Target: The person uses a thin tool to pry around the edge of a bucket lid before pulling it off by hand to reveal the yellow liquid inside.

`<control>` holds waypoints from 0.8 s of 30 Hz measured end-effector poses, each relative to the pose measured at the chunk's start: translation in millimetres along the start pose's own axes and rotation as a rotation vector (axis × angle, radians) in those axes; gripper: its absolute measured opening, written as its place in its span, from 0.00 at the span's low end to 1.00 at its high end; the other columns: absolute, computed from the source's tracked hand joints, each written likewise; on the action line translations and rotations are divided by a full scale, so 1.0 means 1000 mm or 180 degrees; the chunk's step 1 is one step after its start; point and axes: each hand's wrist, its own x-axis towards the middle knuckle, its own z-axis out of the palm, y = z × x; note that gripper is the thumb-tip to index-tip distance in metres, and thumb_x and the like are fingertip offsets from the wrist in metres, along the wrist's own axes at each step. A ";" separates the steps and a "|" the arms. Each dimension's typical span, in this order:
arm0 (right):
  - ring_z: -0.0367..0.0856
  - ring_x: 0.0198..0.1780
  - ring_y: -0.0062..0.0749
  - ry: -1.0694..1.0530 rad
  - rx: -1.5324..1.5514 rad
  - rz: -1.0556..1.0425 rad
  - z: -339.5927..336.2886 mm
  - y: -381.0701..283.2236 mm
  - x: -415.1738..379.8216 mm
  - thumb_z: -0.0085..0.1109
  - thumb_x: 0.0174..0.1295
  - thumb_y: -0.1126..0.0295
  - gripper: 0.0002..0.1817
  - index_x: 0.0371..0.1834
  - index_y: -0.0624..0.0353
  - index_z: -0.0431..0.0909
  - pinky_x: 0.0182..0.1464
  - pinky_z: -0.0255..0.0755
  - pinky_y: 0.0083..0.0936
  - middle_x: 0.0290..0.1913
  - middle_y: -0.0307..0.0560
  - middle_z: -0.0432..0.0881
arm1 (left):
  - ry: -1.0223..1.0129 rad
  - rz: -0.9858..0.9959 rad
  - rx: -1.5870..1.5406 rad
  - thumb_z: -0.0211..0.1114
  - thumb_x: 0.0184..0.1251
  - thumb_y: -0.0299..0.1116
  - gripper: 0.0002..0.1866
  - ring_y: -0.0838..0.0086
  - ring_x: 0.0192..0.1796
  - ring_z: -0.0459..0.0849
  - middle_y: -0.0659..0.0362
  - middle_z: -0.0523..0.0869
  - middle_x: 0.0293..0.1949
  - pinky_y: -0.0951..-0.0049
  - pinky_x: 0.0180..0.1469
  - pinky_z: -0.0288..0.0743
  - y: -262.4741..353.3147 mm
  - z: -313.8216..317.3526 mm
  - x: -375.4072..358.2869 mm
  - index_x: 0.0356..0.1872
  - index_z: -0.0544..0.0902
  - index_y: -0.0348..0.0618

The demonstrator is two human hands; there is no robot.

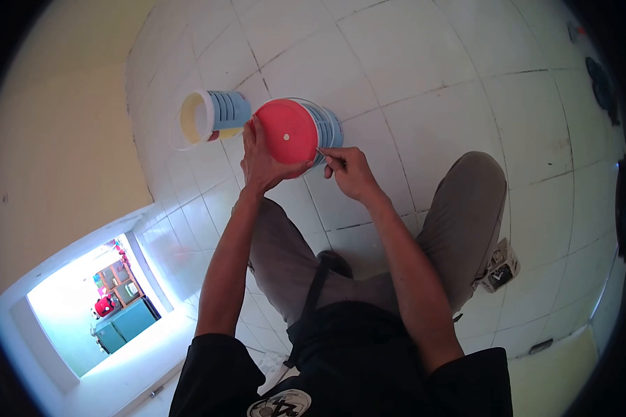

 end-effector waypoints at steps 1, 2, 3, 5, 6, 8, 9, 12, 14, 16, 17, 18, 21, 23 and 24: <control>0.74 0.31 0.21 -0.0020 0.0005 -0.0005 0.001 0.001 0.000 0.52 0.78 0.80 0.19 0.65 0.62 0.86 0.37 0.71 0.25 0.27 0.41 0.81 | -0.0001 0.0010 -0.0008 0.89 0.30 0.66 0.84 0.41 0.79 0.66 0.41 0.59 0.76 0.40 0.65 0.79 -0.002 0.001 -0.001 0.85 0.42 0.40; 0.74 0.31 0.21 -0.0032 0.0022 0.0042 0.001 0.001 -0.001 0.51 0.78 0.80 0.19 0.66 0.63 0.86 0.37 0.71 0.25 0.27 0.41 0.80 | 0.0000 0.0029 -0.0015 0.89 0.30 0.66 0.84 0.41 0.79 0.65 0.40 0.58 0.77 0.40 0.65 0.79 -0.003 0.002 0.000 0.85 0.42 0.40; 0.73 0.31 0.21 -0.0040 0.0035 0.0084 0.001 0.000 -0.001 0.50 0.78 0.80 0.19 0.67 0.63 0.85 0.37 0.71 0.25 0.27 0.40 0.79 | 0.0005 0.0053 -0.0026 0.89 0.30 0.66 0.84 0.40 0.79 0.65 0.40 0.58 0.77 0.39 0.65 0.79 -0.004 0.002 0.000 0.85 0.42 0.40; 0.72 0.31 0.21 -0.0063 0.0049 0.0140 0.000 -0.002 -0.001 0.49 0.78 0.80 0.20 0.68 0.64 0.84 0.37 0.71 0.25 0.27 0.39 0.77 | 0.0004 0.0023 0.0032 0.88 0.30 0.66 0.85 0.40 0.80 0.64 0.40 0.57 0.78 0.40 0.66 0.79 -0.005 0.003 0.001 0.86 0.42 0.40; 0.72 0.31 0.21 -0.0072 0.0062 0.0161 0.000 -0.002 -0.002 0.49 0.79 0.80 0.20 0.68 0.64 0.83 0.38 0.71 0.25 0.27 0.38 0.77 | -0.0006 0.0010 0.0066 0.88 0.31 0.67 0.85 0.40 0.80 0.64 0.40 0.57 0.78 0.40 0.66 0.79 -0.006 0.004 0.001 0.86 0.41 0.39; 0.72 0.31 0.21 -0.0078 0.0023 0.0215 0.001 -0.005 -0.003 0.48 0.79 0.79 0.21 0.69 0.65 0.83 0.38 0.71 0.24 0.27 0.38 0.76 | -0.0019 -0.0039 0.0100 0.88 0.31 0.67 0.85 0.40 0.80 0.63 0.40 0.56 0.79 0.40 0.66 0.79 -0.005 0.004 0.001 0.86 0.41 0.39; 0.72 0.31 0.21 -0.0079 -0.0030 0.0250 0.001 -0.009 -0.004 0.48 0.79 0.79 0.21 0.69 0.65 0.82 0.38 0.71 0.25 0.27 0.38 0.76 | -0.0025 -0.0064 0.0117 0.88 0.31 0.67 0.85 0.40 0.81 0.63 0.40 0.55 0.79 0.40 0.66 0.79 -0.005 0.004 0.000 0.86 0.41 0.39; 0.72 0.31 0.20 -0.0053 -0.0115 0.0335 0.004 -0.011 -0.005 0.48 0.79 0.78 0.21 0.70 0.66 0.82 0.38 0.71 0.24 0.27 0.38 0.76 | -0.0048 -0.0095 0.0122 0.88 0.31 0.67 0.85 0.41 0.81 0.62 0.39 0.55 0.79 0.41 0.66 0.79 -0.004 0.003 0.000 0.86 0.41 0.39; 0.73 0.31 0.20 -0.0025 -0.0132 0.0365 0.005 -0.013 -0.005 0.49 0.79 0.78 0.20 0.70 0.67 0.81 0.38 0.72 0.24 0.27 0.39 0.77 | -0.0018 -0.0070 0.0123 0.88 0.31 0.67 0.85 0.41 0.81 0.62 0.39 0.56 0.79 0.41 0.66 0.79 -0.004 0.003 0.000 0.86 0.41 0.38; 0.73 0.31 0.20 -0.0004 -0.0133 0.0383 0.005 -0.017 -0.006 0.49 0.79 0.78 0.20 0.69 0.68 0.81 0.38 0.72 0.25 0.28 0.39 0.77 | -0.0014 -0.0059 0.0091 0.88 0.30 0.67 0.85 0.41 0.81 0.62 0.39 0.56 0.79 0.41 0.67 0.78 -0.003 0.003 0.000 0.86 0.42 0.38; 0.74 0.31 0.20 0.0018 -0.0121 0.0347 0.006 -0.014 -0.006 0.50 0.79 0.78 0.20 0.69 0.68 0.82 0.38 0.72 0.24 0.28 0.39 0.77 | -0.0022 -0.0061 0.0058 0.88 0.30 0.67 0.85 0.41 0.81 0.62 0.40 0.56 0.79 0.41 0.67 0.78 -0.002 0.002 -0.001 0.85 0.42 0.38; 0.74 0.32 0.20 0.0035 -0.0108 0.0312 0.008 -0.010 -0.006 0.50 0.79 0.77 0.20 0.69 0.68 0.82 0.38 0.72 0.24 0.28 0.39 0.77 | -0.0031 -0.0067 0.0026 0.88 0.30 0.67 0.85 0.41 0.81 0.63 0.40 0.56 0.78 0.41 0.67 0.78 -0.001 0.001 -0.001 0.85 0.42 0.37; 0.74 0.32 0.20 0.0063 -0.0002 0.0327 0.008 -0.006 -0.004 0.51 0.79 0.78 0.19 0.68 0.68 0.82 0.37 0.72 0.24 0.28 0.39 0.78 | 0.0007 -0.0011 0.0025 0.88 0.30 0.67 0.85 0.40 0.80 0.63 0.39 0.57 0.78 0.41 0.68 0.77 -0.002 0.001 -0.001 0.85 0.42 0.37; 0.74 0.32 0.20 0.0058 0.0032 0.0356 0.008 -0.006 -0.004 0.51 0.79 0.78 0.19 0.68 0.68 0.83 0.37 0.72 0.24 0.28 0.39 0.78 | 0.0054 0.0047 0.0004 0.88 0.29 0.67 0.85 0.39 0.80 0.62 0.39 0.57 0.78 0.40 0.68 0.77 -0.006 0.003 -0.001 0.85 0.43 0.36; 0.74 0.32 0.20 0.0049 0.0014 0.0352 0.006 -0.007 -0.004 0.51 0.79 0.78 0.19 0.68 0.68 0.83 0.37 0.72 0.23 0.29 0.39 0.78 | 0.0081 0.0080 -0.0008 0.88 0.29 0.67 0.85 0.39 0.80 0.62 0.39 0.57 0.78 0.40 0.68 0.77 -0.008 0.004 -0.001 0.85 0.43 0.36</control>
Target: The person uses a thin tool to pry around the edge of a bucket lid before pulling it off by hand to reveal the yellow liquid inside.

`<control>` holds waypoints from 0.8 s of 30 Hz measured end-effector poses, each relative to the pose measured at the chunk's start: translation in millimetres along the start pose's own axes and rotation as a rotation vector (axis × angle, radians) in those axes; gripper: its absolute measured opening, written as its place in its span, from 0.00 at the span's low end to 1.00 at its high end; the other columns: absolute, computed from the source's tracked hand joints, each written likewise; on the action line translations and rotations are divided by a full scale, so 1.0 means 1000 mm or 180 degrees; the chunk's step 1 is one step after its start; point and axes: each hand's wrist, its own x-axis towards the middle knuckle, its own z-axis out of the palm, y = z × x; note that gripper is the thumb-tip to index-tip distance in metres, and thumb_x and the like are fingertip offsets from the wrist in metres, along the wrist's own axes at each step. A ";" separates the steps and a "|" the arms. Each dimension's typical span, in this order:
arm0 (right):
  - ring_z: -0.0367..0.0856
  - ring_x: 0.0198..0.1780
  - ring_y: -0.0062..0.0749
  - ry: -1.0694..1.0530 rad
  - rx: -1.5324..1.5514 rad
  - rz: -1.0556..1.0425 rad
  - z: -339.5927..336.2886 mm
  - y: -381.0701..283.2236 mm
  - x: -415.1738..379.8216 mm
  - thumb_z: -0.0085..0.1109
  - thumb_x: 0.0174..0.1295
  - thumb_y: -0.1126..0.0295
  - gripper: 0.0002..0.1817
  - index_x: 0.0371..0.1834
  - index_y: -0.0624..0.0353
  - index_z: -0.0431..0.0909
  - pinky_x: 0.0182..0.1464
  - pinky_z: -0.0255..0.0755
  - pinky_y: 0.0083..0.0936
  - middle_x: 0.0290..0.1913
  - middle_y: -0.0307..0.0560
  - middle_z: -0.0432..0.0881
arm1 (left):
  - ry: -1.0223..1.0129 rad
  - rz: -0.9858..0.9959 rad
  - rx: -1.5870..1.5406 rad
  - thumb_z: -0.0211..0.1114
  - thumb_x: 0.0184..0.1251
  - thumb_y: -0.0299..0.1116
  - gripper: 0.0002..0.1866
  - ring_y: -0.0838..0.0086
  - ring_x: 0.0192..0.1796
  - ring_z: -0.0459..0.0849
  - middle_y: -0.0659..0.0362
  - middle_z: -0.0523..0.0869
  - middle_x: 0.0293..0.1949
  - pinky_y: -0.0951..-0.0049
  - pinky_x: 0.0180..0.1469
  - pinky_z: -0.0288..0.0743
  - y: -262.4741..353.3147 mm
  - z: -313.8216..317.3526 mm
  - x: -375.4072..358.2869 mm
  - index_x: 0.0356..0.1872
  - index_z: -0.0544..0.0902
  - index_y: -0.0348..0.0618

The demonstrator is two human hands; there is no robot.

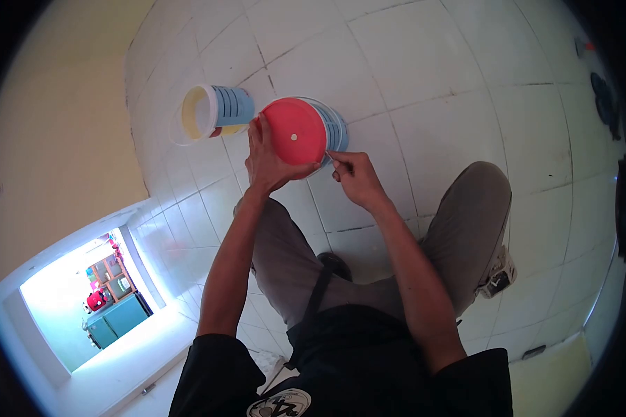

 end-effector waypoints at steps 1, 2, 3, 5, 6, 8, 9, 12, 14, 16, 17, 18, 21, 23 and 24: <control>0.74 0.32 0.20 -0.0006 -0.0015 -0.0002 0.000 0.000 0.000 0.52 0.78 0.78 0.19 0.68 0.68 0.83 0.37 0.72 0.23 0.29 0.39 0.79 | 0.0008 0.0018 0.0003 0.88 0.29 0.67 0.85 0.38 0.80 0.62 0.38 0.57 0.78 0.40 0.68 0.77 -0.002 0.001 0.000 0.85 0.43 0.36; 0.74 0.32 0.19 -0.0010 0.0002 0.0030 0.000 -0.001 0.000 0.51 0.78 0.78 0.19 0.68 0.68 0.83 0.37 0.72 0.23 0.29 0.39 0.79 | 0.0013 0.0035 0.0005 0.88 0.29 0.67 0.85 0.38 0.80 0.62 0.38 0.57 0.78 0.40 0.68 0.77 -0.003 0.001 0.000 0.85 0.43 0.36; 0.74 0.32 0.19 -0.0013 0.0019 0.0063 0.000 -0.002 0.000 0.51 0.78 0.78 0.19 0.68 0.68 0.83 0.37 0.71 0.23 0.29 0.39 0.79 | 0.0018 0.0053 0.0007 0.88 0.29 0.68 0.85 0.38 0.80 0.62 0.38 0.56 0.78 0.40 0.68 0.77 -0.003 0.002 0.000 0.85 0.43 0.36; 0.74 0.32 0.19 -0.0018 0.0010 0.0105 -0.001 -0.004 0.000 0.51 0.79 0.78 0.19 0.68 0.68 0.83 0.37 0.71 0.23 0.29 0.38 0.78 | 0.0042 0.0056 0.0058 0.88 0.28 0.67 0.85 0.38 0.80 0.61 0.38 0.56 0.78 0.39 0.68 0.77 -0.005 0.004 0.000 0.85 0.43 0.37; 0.73 0.32 0.19 -0.0024 -0.0014 0.0113 -0.001 -0.004 0.000 0.51 0.79 0.77 0.19 0.68 0.68 0.83 0.37 0.71 0.23 0.28 0.38 0.78 | 0.0056 0.0056 0.0084 0.89 0.28 0.67 0.85 0.39 0.81 0.61 0.38 0.56 0.78 0.39 0.67 0.77 -0.005 0.005 0.001 0.85 0.43 0.37; 0.73 0.32 0.18 -0.0020 -0.0048 0.0103 -0.001 -0.003 0.000 0.52 0.79 0.77 0.19 0.68 0.68 0.83 0.37 0.71 0.22 0.28 0.38 0.78 | 0.0069 0.0018 0.0081 0.89 0.29 0.66 0.85 0.39 0.80 0.62 0.39 0.57 0.78 0.39 0.67 0.78 -0.005 0.005 0.000 0.85 0.44 0.38; 0.73 0.32 0.18 -0.0007 -0.0067 0.0071 0.000 -0.001 0.001 0.52 0.79 0.77 0.19 0.68 0.68 0.82 0.36 0.71 0.22 0.28 0.38 0.78 | 0.0081 0.0003 0.0076 0.89 0.29 0.65 0.84 0.39 0.80 0.62 0.39 0.57 0.77 0.39 0.66 0.78 -0.003 0.004 0.000 0.85 0.44 0.38; 0.74 0.31 0.18 0.0078 0.0049 0.0250 0.003 -0.003 0.002 0.52 0.78 0.77 0.19 0.68 0.69 0.82 0.36 0.70 0.22 0.29 0.38 0.79 | 0.0090 0.0063 -0.0070 0.89 0.29 0.63 0.82 0.40 0.79 0.64 0.40 0.59 0.76 0.39 0.66 0.79 0.002 -0.001 0.000 0.85 0.46 0.39; 0.75 0.31 0.19 0.0218 0.0190 0.0500 0.009 -0.008 0.002 0.53 0.78 0.78 0.19 0.67 0.70 0.83 0.35 0.70 0.22 0.29 0.39 0.80 | 0.0086 0.0051 -0.0123 0.89 0.29 0.62 0.81 0.40 0.78 0.65 0.40 0.60 0.75 0.39 0.65 0.79 0.008 -0.006 -0.001 0.84 0.48 0.40; 0.76 0.31 0.19 0.0442 0.0341 0.0788 0.016 -0.014 0.002 0.53 0.77 0.78 0.19 0.67 0.71 0.83 0.34 0.70 0.22 0.29 0.40 0.80 | 0.0092 0.0100 -0.0187 0.89 0.29 0.62 0.80 0.39 0.77 0.66 0.40 0.61 0.74 0.39 0.65 0.79 0.010 -0.007 0.001 0.84 0.49 0.42; 0.77 0.31 0.19 0.0433 0.0340 0.0834 0.016 -0.016 0.002 0.53 0.77 0.78 0.19 0.67 0.71 0.83 0.34 0.71 0.22 0.30 0.40 0.81 | 0.0102 0.0138 -0.0221 0.89 0.29 0.62 0.79 0.38 0.77 0.66 0.40 0.61 0.74 0.39 0.65 0.79 0.009 -0.007 0.000 0.84 0.50 0.43; 0.78 0.31 0.20 0.0425 0.0337 0.0876 0.015 -0.019 0.003 0.54 0.77 0.78 0.19 0.67 0.72 0.83 0.34 0.71 0.22 0.30 0.40 0.81 | 0.0116 0.0177 -0.0257 0.89 0.29 0.62 0.79 0.38 0.77 0.66 0.40 0.61 0.74 0.39 0.65 0.79 0.009 -0.007 0.000 0.84 0.50 0.44; 0.79 0.30 0.24 0.0458 0.0005 0.0676 0.017 -0.013 0.008 0.56 0.73 0.80 0.19 0.64 0.73 0.84 0.33 0.72 0.26 0.30 0.45 0.83 | 0.0219 0.0220 -0.0218 0.89 0.28 0.63 0.79 0.35 0.76 0.66 0.37 0.60 0.74 0.37 0.65 0.78 0.007 -0.005 -0.002 0.85 0.51 0.48; 0.82 0.29 0.31 0.0384 -0.0544 0.0438 0.017 -0.017 0.010 0.57 0.69 0.81 0.19 0.62 0.74 0.84 0.35 0.75 0.31 0.31 0.52 0.85 | 0.0232 0.0194 -0.0240 0.89 0.28 0.64 0.80 0.33 0.77 0.66 0.35 0.60 0.75 0.35 0.65 0.78 0.006 -0.004 -0.001 0.86 0.50 0.51; 0.84 0.30 0.37 0.0286 -0.0919 0.0319 0.016 -0.023 0.010 0.59 0.67 0.81 0.20 0.61 0.75 0.84 0.36 0.78 0.35 0.32 0.56 0.86 | 0.0239 0.0182 -0.0249 0.89 0.27 0.64 0.80 0.32 0.77 0.66 0.34 0.59 0.76 0.35 0.65 0.78 0.005 -0.003 -0.001 0.86 0.50 0.53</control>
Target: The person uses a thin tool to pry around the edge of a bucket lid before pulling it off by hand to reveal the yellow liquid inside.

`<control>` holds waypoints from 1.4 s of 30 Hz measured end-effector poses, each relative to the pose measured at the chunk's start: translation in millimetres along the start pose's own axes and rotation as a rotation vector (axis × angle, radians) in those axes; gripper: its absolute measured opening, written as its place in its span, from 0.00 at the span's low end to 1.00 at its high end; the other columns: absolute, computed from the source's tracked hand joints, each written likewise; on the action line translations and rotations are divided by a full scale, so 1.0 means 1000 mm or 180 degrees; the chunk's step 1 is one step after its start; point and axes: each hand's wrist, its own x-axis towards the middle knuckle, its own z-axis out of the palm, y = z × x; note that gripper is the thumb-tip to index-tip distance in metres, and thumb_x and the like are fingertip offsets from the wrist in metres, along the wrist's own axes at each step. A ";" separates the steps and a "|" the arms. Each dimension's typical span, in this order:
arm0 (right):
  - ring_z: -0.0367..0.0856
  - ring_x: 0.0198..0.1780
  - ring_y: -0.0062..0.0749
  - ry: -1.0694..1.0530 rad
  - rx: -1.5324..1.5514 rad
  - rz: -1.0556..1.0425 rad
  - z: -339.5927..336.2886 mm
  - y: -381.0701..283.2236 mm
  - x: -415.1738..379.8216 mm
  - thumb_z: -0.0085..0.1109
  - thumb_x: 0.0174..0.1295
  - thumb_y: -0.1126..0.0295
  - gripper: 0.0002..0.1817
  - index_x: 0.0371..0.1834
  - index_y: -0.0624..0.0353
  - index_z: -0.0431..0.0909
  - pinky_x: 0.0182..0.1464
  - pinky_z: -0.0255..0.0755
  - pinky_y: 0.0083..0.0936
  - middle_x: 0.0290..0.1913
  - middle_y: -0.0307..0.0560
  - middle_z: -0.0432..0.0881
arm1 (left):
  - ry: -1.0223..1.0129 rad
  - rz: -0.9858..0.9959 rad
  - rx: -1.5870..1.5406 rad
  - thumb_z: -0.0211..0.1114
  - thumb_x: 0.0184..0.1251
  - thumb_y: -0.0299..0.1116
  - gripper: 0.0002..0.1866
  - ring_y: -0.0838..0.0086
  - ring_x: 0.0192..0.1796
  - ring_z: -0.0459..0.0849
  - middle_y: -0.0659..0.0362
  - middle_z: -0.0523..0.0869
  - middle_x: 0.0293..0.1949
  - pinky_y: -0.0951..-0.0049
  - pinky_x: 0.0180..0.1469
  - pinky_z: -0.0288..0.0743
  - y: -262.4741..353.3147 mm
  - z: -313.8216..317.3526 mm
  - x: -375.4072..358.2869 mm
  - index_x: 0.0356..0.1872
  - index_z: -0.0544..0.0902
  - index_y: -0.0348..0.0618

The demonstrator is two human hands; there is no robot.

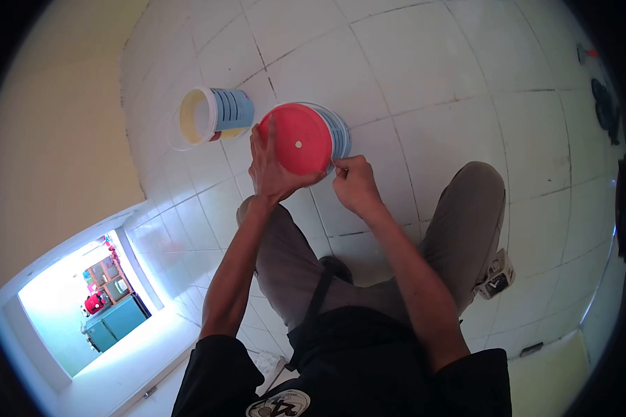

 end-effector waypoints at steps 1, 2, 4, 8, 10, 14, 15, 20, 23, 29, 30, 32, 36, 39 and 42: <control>0.86 0.30 0.43 -0.0065 -0.0374 -0.0149 -0.003 -0.007 -0.001 0.60 0.65 0.81 0.21 0.61 0.75 0.84 0.38 0.80 0.38 0.32 0.61 0.87 | 0.0015 -0.0010 0.0040 0.89 0.27 0.65 0.80 0.31 0.76 0.66 0.33 0.59 0.76 0.34 0.64 0.79 0.000 0.001 -0.001 0.86 0.50 0.53; 0.86 0.31 0.49 0.0098 -0.0719 -0.0283 -0.001 -0.013 -0.005 0.61 0.62 0.81 0.22 0.61 0.74 0.83 0.41 0.81 0.42 0.33 0.64 0.87 | 0.0041 -0.0020 0.0078 0.89 0.27 0.65 0.80 0.31 0.76 0.66 0.32 0.59 0.76 0.34 0.64 0.79 -0.001 0.002 -0.001 0.87 0.50 0.54; 0.88 0.35 0.61 0.0438 -0.1391 -0.0528 0.010 -0.024 -0.019 0.62 0.58 0.80 0.24 0.61 0.71 0.82 0.46 0.84 0.49 0.35 0.71 0.86 | 0.0012 -0.0041 0.0105 0.89 0.27 0.65 0.80 0.29 0.76 0.66 0.31 0.59 0.76 0.34 0.64 0.79 -0.002 0.002 -0.001 0.87 0.51 0.56; 0.88 0.42 0.67 0.0053 -0.1818 -0.0341 0.016 -0.031 -0.010 0.62 0.58 0.79 0.21 0.57 0.69 0.81 0.51 0.83 0.53 0.36 0.69 0.86 | -0.0003 -0.0105 -0.0048 0.89 0.27 0.66 0.79 0.27 0.77 0.65 0.29 0.58 0.77 0.34 0.64 0.79 -0.001 -0.001 0.002 0.87 0.52 0.58; 0.88 0.41 0.67 0.0147 -0.1690 -0.0317 0.012 -0.029 -0.014 0.59 0.62 0.80 0.08 0.41 0.71 0.84 0.48 0.83 0.51 0.38 0.67 0.86 | 0.0049 -0.0116 -0.0084 0.89 0.27 0.66 0.79 0.27 0.78 0.64 0.28 0.58 0.78 0.34 0.65 0.80 -0.002 -0.002 0.000 0.87 0.53 0.58; 0.80 0.27 0.41 -0.0345 -0.0015 -0.0291 -0.012 0.008 0.010 0.52 0.71 0.80 0.12 0.52 0.73 0.83 0.28 0.71 0.37 0.33 0.55 0.84 | 0.0092 -0.0052 0.0017 0.89 0.26 0.66 0.80 0.26 0.77 0.64 0.28 0.57 0.78 0.34 0.65 0.80 -0.006 0.001 -0.002 0.88 0.52 0.58; 0.74 0.24 0.32 -0.0544 0.0733 0.0555 -0.022 -0.010 0.008 0.52 0.72 0.79 0.14 0.56 0.72 0.82 0.25 0.64 0.32 0.30 0.50 0.81 | 0.0084 -0.0027 0.0036 0.89 0.25 0.66 0.81 0.26 0.77 0.64 0.28 0.58 0.78 0.34 0.65 0.80 -0.007 0.001 -0.001 0.88 0.52 0.58; 0.69 0.23 0.18 -0.1117 0.2930 0.1730 -0.026 0.016 0.021 0.52 0.77 0.77 0.16 0.63 0.70 0.79 0.20 0.57 0.22 0.30 0.42 0.79 | 0.0154 0.0027 0.0028 0.89 0.25 0.65 0.81 0.27 0.77 0.65 0.28 0.57 0.78 0.34 0.64 0.80 -0.008 0.002 -0.002 0.88 0.52 0.59; 0.76 0.24 0.24 -0.0608 0.2594 0.1667 -0.015 0.015 0.019 0.52 0.76 0.77 0.16 0.62 0.72 0.78 0.22 0.64 0.25 0.33 0.50 0.83 | 0.0116 0.0007 0.0010 0.89 0.25 0.65 0.80 0.27 0.77 0.65 0.28 0.57 0.78 0.33 0.63 0.81 -0.008 0.001 -0.003 0.88 0.52 0.59; 0.92 0.38 0.57 0.0723 -0.1301 -0.0501 0.023 -0.011 -0.004 0.54 0.70 0.75 0.13 0.52 0.72 0.80 0.41 0.85 0.48 0.38 0.69 0.88 | 0.0172 -0.0032 -0.0001 0.88 0.27 0.65 0.79 0.27 0.78 0.64 0.28 0.56 0.79 0.34 0.63 0.81 -0.011 0.005 -0.005 0.88 0.51 0.59; 0.91 0.40 0.61 0.0420 -0.1631 -0.0352 0.018 -0.018 -0.004 0.55 0.69 0.75 0.12 0.51 0.71 0.80 0.45 0.86 0.51 0.40 0.70 0.88 | 0.0200 -0.0056 -0.0019 0.88 0.28 0.65 0.79 0.27 0.78 0.64 0.28 0.56 0.79 0.34 0.63 0.81 -0.011 0.006 -0.007 0.88 0.51 0.59; 0.91 0.43 0.64 0.0031 -0.2117 -0.0272 0.014 -0.024 -0.001 0.55 0.68 0.74 0.12 0.49 0.69 0.82 0.48 0.86 0.54 0.42 0.72 0.88 | 0.0155 -0.0132 -0.0037 0.88 0.28 0.66 0.79 0.27 0.78 0.64 0.28 0.56 0.79 0.34 0.63 0.81 -0.009 0.003 -0.007 0.88 0.51 0.59; 0.90 0.41 0.65 -0.0190 -0.2502 -0.0830 0.005 -0.026 0.002 0.56 0.66 0.73 0.10 0.44 0.67 0.84 0.47 0.86 0.53 0.44 0.73 0.88 | 0.0127 -0.0149 -0.0032 0.87 0.28 0.67 0.79 0.28 0.78 0.64 0.28 0.55 0.79 0.35 0.63 0.81 -0.009 0.001 -0.007 0.87 0.52 0.59; 0.90 0.34 0.56 0.0006 -0.2450 -0.1244 0.000 -0.018 0.007 0.54 0.68 0.74 0.09 0.40 0.65 0.84 0.37 0.84 0.46 0.38 0.66 0.87 | 0.0114 -0.0240 -0.0142 0.87 0.28 0.67 0.78 0.28 0.78 0.65 0.28 0.56 0.78 0.35 0.63 0.81 -0.007 -0.002 -0.007 0.87 0.53 0.58; 0.82 0.24 0.36 -0.0717 -0.0811 0.0329 -0.022 -0.033 0.027 0.50 0.70 0.75 0.10 0.39 0.64 0.83 0.24 0.74 0.32 0.31 0.51 0.83 | 0.0142 -0.0269 -0.0170 0.86 0.28 0.69 0.78 0.29 0.77 0.66 0.29 0.57 0.78 0.35 0.62 0.82 -0.006 -0.004 -0.008 0.87 0.53 0.58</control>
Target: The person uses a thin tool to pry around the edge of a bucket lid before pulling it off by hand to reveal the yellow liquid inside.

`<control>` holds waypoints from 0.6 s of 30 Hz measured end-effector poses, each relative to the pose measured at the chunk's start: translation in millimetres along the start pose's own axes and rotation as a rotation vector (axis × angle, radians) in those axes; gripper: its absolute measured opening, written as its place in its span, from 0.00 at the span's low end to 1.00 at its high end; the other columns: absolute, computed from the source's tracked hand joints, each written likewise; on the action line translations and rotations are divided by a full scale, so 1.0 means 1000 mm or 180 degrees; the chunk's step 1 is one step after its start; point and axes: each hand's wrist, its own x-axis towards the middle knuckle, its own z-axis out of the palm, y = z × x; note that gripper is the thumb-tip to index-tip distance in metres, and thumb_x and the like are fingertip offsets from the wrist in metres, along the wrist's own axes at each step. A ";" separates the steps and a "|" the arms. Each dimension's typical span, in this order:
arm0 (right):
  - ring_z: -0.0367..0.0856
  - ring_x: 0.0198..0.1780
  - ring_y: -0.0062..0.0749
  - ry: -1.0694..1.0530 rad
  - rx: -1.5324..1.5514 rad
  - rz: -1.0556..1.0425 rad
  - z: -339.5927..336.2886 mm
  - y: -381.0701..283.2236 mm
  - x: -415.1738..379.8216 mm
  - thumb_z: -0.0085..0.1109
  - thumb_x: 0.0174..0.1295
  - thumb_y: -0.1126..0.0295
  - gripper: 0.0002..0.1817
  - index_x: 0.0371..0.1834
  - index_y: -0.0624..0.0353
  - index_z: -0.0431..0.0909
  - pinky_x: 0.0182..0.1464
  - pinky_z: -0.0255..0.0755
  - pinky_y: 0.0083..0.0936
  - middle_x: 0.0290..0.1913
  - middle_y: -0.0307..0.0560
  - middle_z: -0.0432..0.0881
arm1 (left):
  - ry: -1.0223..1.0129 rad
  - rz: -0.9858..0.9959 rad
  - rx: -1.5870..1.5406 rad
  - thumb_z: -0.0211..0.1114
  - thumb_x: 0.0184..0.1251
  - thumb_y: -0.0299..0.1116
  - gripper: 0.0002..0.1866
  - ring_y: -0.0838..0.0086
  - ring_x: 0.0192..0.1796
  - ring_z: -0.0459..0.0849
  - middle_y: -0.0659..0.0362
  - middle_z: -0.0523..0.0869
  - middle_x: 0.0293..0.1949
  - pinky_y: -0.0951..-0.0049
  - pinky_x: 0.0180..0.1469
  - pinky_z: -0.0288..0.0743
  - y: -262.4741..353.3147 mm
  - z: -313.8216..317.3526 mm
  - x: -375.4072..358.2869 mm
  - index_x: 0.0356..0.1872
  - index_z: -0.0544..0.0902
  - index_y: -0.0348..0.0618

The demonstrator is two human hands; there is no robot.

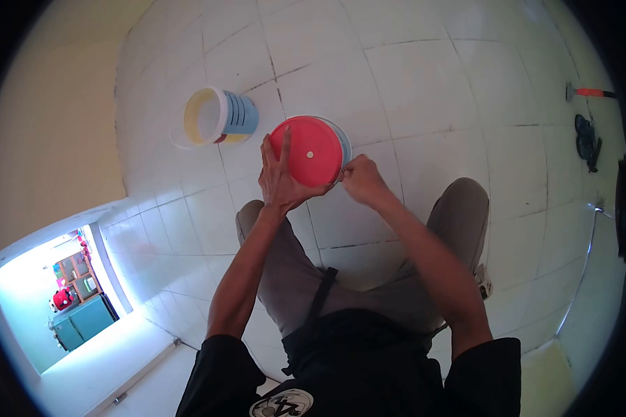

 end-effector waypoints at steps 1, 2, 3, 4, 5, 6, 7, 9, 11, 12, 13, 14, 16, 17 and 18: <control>0.79 0.22 0.29 -0.0395 0.0791 0.0772 -0.013 -0.009 0.004 0.49 0.71 0.76 0.10 0.39 0.64 0.83 0.20 0.69 0.28 0.29 0.45 0.82 | 0.0002 0.0005 0.0005 0.86 0.28 0.69 0.78 0.30 0.77 0.66 0.29 0.57 0.78 0.35 0.62 0.82 -0.001 0.001 0.000 0.87 0.53 0.57; 0.80 0.23 0.31 -0.0641 0.1611 0.1181 -0.019 -0.008 0.008 0.49 0.71 0.76 0.10 0.39 0.64 0.83 0.21 0.70 0.29 0.30 0.46 0.82 | 0.0008 0.0010 0.0016 0.86 0.28 0.70 0.79 0.30 0.77 0.67 0.29 0.58 0.77 0.35 0.62 0.82 -0.002 0.001 -0.001 0.87 0.53 0.57; 0.81 0.24 0.33 -0.0796 0.2147 0.1307 -0.019 -0.001 0.009 0.49 0.71 0.76 0.10 0.39 0.64 0.83 0.23 0.71 0.31 0.30 0.48 0.83 | 0.0008 0.0020 0.0029 0.86 0.27 0.71 0.79 0.30 0.77 0.67 0.29 0.58 0.77 0.35 0.62 0.82 -0.003 0.001 -0.001 0.87 0.54 0.57; 0.82 0.26 0.35 -0.0884 0.2506 0.1306 -0.019 0.008 0.012 0.50 0.71 0.76 0.10 0.38 0.65 0.83 0.25 0.73 0.32 0.31 0.49 0.83 | 0.0058 0.0037 0.0015 0.86 0.27 0.71 0.79 0.31 0.77 0.67 0.29 0.58 0.77 0.36 0.61 0.82 -0.003 0.003 0.001 0.87 0.54 0.57; 0.83 0.27 0.37 -0.0918 0.2689 0.1273 -0.018 0.011 0.012 0.50 0.71 0.76 0.10 0.38 0.65 0.83 0.26 0.74 0.34 0.32 0.51 0.84 | 0.0108 0.0048 0.0003 0.86 0.27 0.71 0.79 0.31 0.77 0.67 0.30 0.59 0.77 0.36 0.61 0.83 -0.003 0.004 0.002 0.87 0.54 0.57; 0.84 0.29 0.39 -0.0917 0.2831 0.1247 -0.016 0.015 0.012 0.50 0.71 0.76 0.10 0.38 0.65 0.83 0.28 0.75 0.35 0.33 0.52 0.84 | 0.0138 0.0056 -0.0006 0.86 0.27 0.71 0.78 0.31 0.77 0.67 0.30 0.59 0.77 0.36 0.61 0.83 -0.003 0.004 0.000 0.86 0.55 0.57; 0.85 0.30 0.41 -0.0801 0.2611 0.1204 -0.012 0.018 0.014 0.50 0.71 0.76 0.11 0.38 0.66 0.84 0.29 0.76 0.37 0.34 0.54 0.85 | 0.0087 0.0028 -0.0001 0.86 0.27 0.71 0.78 0.31 0.77 0.66 0.30 0.59 0.77 0.35 0.62 0.82 -0.005 0.003 -0.005 0.86 0.55 0.57; 0.87 0.33 0.45 -0.0378 0.1648 0.1018 -0.003 0.006 0.011 0.51 0.70 0.76 0.11 0.37 0.67 0.84 0.33 0.79 0.40 0.36 0.57 0.86 | 0.0074 0.0036 -0.0029 0.86 0.27 0.70 0.78 0.30 0.78 0.65 0.29 0.58 0.78 0.35 0.63 0.82 -0.001 0.000 -0.001 0.86 0.55 0.57; 0.89 0.36 0.49 0.0175 -0.0666 -0.0077 0.014 0.000 0.009 0.51 0.70 0.76 0.11 0.37 0.67 0.84 0.36 0.81 0.43 0.37 0.60 0.87 | 0.0095 0.0039 -0.0042 0.86 0.27 0.70 0.78 0.30 0.79 0.63 0.28 0.57 0.79 0.35 0.63 0.81 -0.005 0.004 0.000 0.87 0.55 0.57; 0.90 0.37 0.50 0.0456 -0.1644 -0.0576 0.021 -0.007 0.002 0.51 0.70 0.76 0.11 0.36 0.68 0.85 0.37 0.83 0.44 0.38 0.61 0.87 | 0.0101 0.0032 -0.0036 0.86 0.27 0.70 0.78 0.30 0.79 0.63 0.28 0.56 0.79 0.35 0.64 0.81 -0.007 0.005 -0.002 0.87 0.55 0.57; 0.92 0.42 0.57 0.0419 -0.2264 -0.0994 0.026 -0.014 -0.006 0.53 0.69 0.76 0.10 0.38 0.69 0.85 0.43 0.86 0.49 0.40 0.66 0.88 | 0.0047 -0.0002 -0.0129 0.86 0.27 0.70 0.79 0.29 0.80 0.61 0.27 0.55 0.80 0.33 0.66 0.78 -0.009 0.005 -0.005 0.87 0.55 0.58; 0.91 0.45 0.60 0.0356 -0.2264 -0.0829 0.024 -0.024 -0.007 0.55 0.68 0.75 0.10 0.39 0.68 0.85 0.47 0.85 0.51 0.42 0.67 0.88 | 0.0016 -0.0022 -0.0232 0.86 0.27 0.70 0.79 0.29 0.81 0.59 0.27 0.54 0.80 0.31 0.69 0.75 -0.009 0.004 -0.004 0.87 0.54 0.58; 0.89 0.50 0.65 0.0200 -0.2261 -0.0502 0.021 -0.038 -0.009 0.58 0.66 0.74 0.09 0.41 0.68 0.86 0.54 0.85 0.54 0.45 0.70 0.88 | -0.0065 -0.0066 -0.0170 0.86 0.28 0.70 0.77 0.30 0.83 0.56 0.27 0.53 0.81 0.28 0.73 0.67 -0.008 0.004 -0.005 0.87 0.55 0.59; 0.90 0.51 0.64 0.0243 -0.2185 -0.0498 0.022 -0.038 -0.009 0.58 0.67 0.73 0.10 0.42 0.67 0.86 0.53 0.85 0.54 0.47 0.70 0.88 | -0.0109 -0.0084 0.0006 0.86 0.29 0.69 0.76 0.31 0.84 0.54 0.28 0.54 0.82 0.26 0.76 0.62 -0.007 0.001 -0.005 0.87 0.56 0.59; 0.90 0.51 0.64 0.0293 -0.2117 -0.0506 0.020 -0.035 -0.007 0.58 0.68 0.71 0.11 0.44 0.66 0.85 0.53 0.85 0.55 0.50 0.69 0.88 | -0.0138 -0.0102 0.0180 0.86 0.30 0.68 0.75 0.32 0.85 0.53 0.29 0.54 0.82 0.25 0.78 0.57 -0.005 -0.001 -0.002 0.86 0.57 0.60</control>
